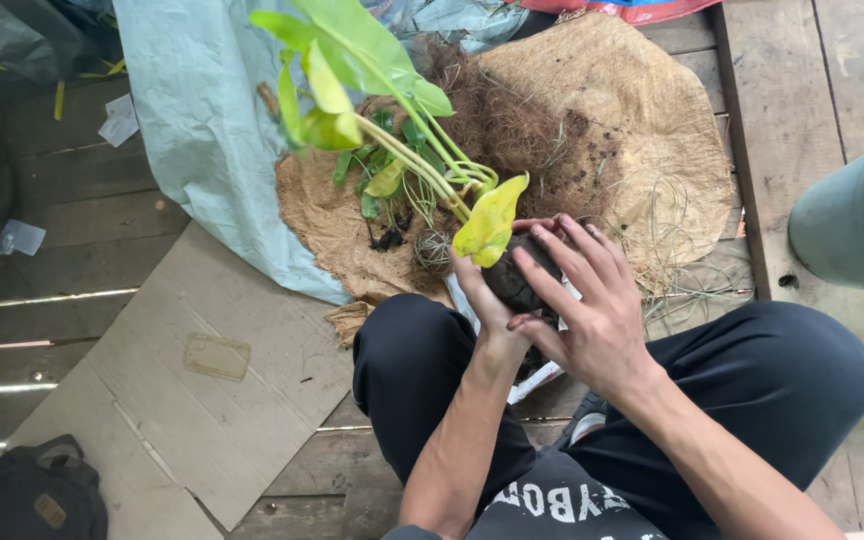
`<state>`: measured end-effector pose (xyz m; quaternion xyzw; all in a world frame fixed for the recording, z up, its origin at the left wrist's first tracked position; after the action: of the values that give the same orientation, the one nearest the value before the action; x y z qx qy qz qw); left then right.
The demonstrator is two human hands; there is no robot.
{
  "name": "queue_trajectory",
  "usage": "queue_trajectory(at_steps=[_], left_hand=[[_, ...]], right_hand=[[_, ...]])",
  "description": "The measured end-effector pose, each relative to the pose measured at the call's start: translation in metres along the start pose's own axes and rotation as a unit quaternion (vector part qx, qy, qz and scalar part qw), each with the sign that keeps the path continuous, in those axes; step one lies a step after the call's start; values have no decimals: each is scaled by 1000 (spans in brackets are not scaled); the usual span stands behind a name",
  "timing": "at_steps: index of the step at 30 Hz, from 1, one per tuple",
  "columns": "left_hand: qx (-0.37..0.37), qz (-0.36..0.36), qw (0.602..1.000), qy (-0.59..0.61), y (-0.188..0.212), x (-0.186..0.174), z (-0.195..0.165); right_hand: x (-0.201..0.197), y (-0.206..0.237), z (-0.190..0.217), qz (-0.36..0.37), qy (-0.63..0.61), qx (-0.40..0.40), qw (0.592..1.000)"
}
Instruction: The person sits on a wooden deck and molds moist soil around the root ball of a plant, pressing and rotating it by hand to form a round ball. They then wrap the soil ball with coco fiber and begin tying it with string.
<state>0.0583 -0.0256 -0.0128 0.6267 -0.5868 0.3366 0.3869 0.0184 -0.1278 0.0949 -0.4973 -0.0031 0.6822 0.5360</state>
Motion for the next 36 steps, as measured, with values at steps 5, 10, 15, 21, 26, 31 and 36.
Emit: queue_trajectory(at_steps=[5, 10, 15, 21, 26, 31, 36], left_hand=[[49, -47, 986, -153, 10, -6, -10], [52, -51, 987, -144, 10, 1, -18], [-3, -7, 1000, -23, 5, -1, -13], [-13, 46, 998, 32, 6, -1, -12], [-12, -6, 999, -44, 13, -9, -16], [-16, 11, 998, -56, 14, -17, -16], [1, 11, 996, -84, 18, -22, -18]], right_hand=[[5, -1, 2, 6, -32, 4, 999], [3, -5, -5, 25, -73, 10, 997], [4, -3, 0, 37, -39, -19, 998], [11, 6, -5, 24, -109, 28, 993], [18, 14, -5, 3, -75, 6, 997], [31, 19, -3, -6, -96, 17, 995], [32, 21, -4, 6, -101, 21, 995]])
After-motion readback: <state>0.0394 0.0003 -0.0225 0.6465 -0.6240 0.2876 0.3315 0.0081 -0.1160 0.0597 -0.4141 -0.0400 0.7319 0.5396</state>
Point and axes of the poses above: each hand's wrist, its own y-axis away from the middle knuckle, its own x-axis out of the palm, z = x × y, the point moved 4 cm from there along -y, towards the middle knuckle, and after that the axes turned 9 degrees about -y, right-handed, at the moved point
